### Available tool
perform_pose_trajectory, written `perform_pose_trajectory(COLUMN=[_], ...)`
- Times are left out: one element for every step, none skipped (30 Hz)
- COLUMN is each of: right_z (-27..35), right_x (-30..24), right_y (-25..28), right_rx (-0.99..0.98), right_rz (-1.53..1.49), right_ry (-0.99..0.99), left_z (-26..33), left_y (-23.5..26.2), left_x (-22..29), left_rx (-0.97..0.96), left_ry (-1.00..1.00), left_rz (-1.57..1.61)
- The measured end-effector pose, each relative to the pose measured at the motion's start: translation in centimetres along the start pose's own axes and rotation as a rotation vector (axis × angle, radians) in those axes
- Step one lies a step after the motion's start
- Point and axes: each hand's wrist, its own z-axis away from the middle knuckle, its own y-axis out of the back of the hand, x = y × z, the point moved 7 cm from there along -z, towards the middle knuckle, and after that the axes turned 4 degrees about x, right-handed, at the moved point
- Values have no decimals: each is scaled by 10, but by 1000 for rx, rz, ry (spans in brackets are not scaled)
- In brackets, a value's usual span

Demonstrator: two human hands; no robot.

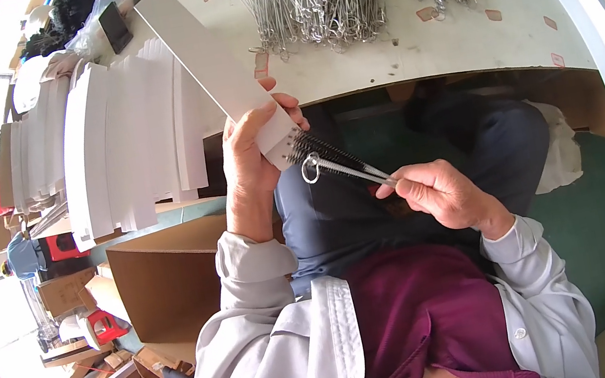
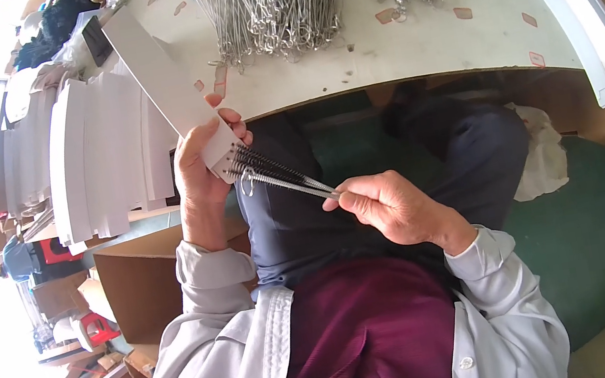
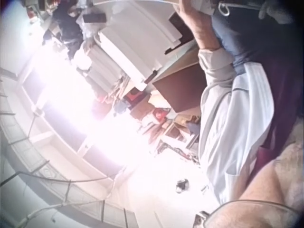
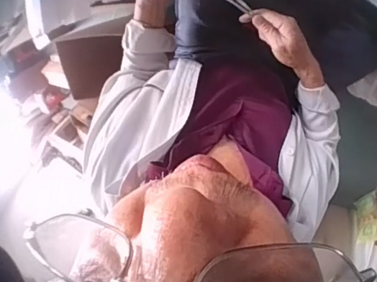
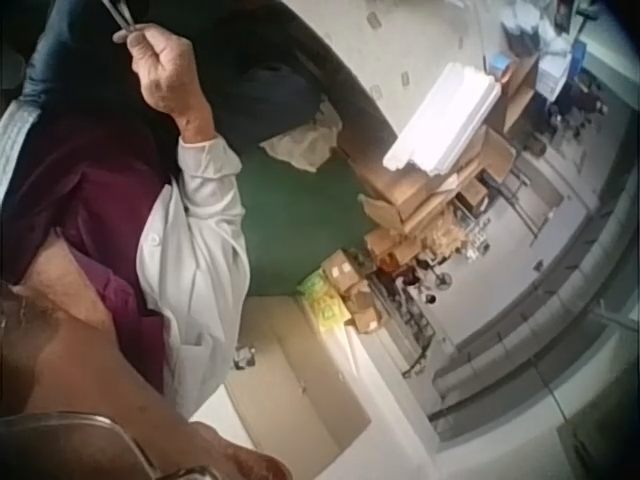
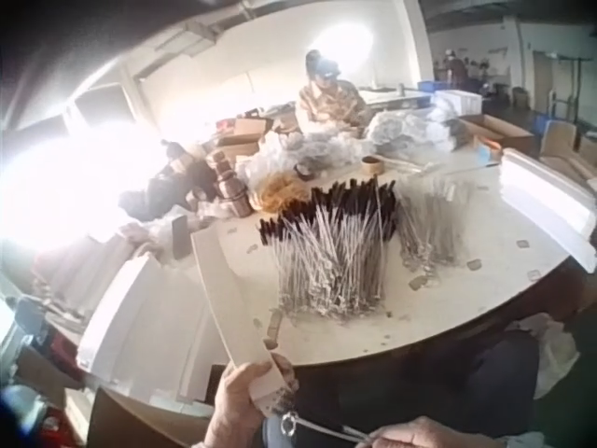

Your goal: Assembling white cardboard sleeves and inserting wire brushes into them at a workbench.

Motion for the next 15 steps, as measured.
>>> perform_pose_trajectory(right_z=[0,0,0,0,-1,-2,-3,-4,-4,-4,-4,-5,-5,-6,-6], right_x=[1,2,3,5,5,5,6,7,10,12,12,12,13,14,16], right_y=[-1,-3,-4,-4,-3,-3,-2,-1,0,1,1,0,-1,1,1], right_rx=[2,-8,-19,-22,-21,-29,-38,-37,-42,-48,-49,-62,-74,-73,-106], right_rz=[2,14,26,17,17,19,21,22,14,7,7,-21,-49,-50,-100], right_ry=[-5,-10,-15,-56,-60,-70,-79,-82,-86,-90,-92,-107,-122,-124,-136], left_z=[1,3,4,6,7,9,9,9,8,8,8,8,9,10,11], left_y=[-5,-11,-15,-19,-23,-22,-22,-22,-22,-22,-22,-21,-21,-22,-24], left_x=[-2,-2,-5,-7,-8,-7,-7,-6,-5,-6,-5,-4,-5,-5,-5], left_rx=[-18,-25,-26,-52,-76,-63,-62,-60,-58,-58,-48,-38,-37,-56,-76], left_ry=[-2,-21,-17,-17,-18,-27,-25,-34,-43,-42,-56,-69,-69,-74,-79], left_rz=[70,46,50,77,102,88,90,111,132,133,106,79,80,82,83])
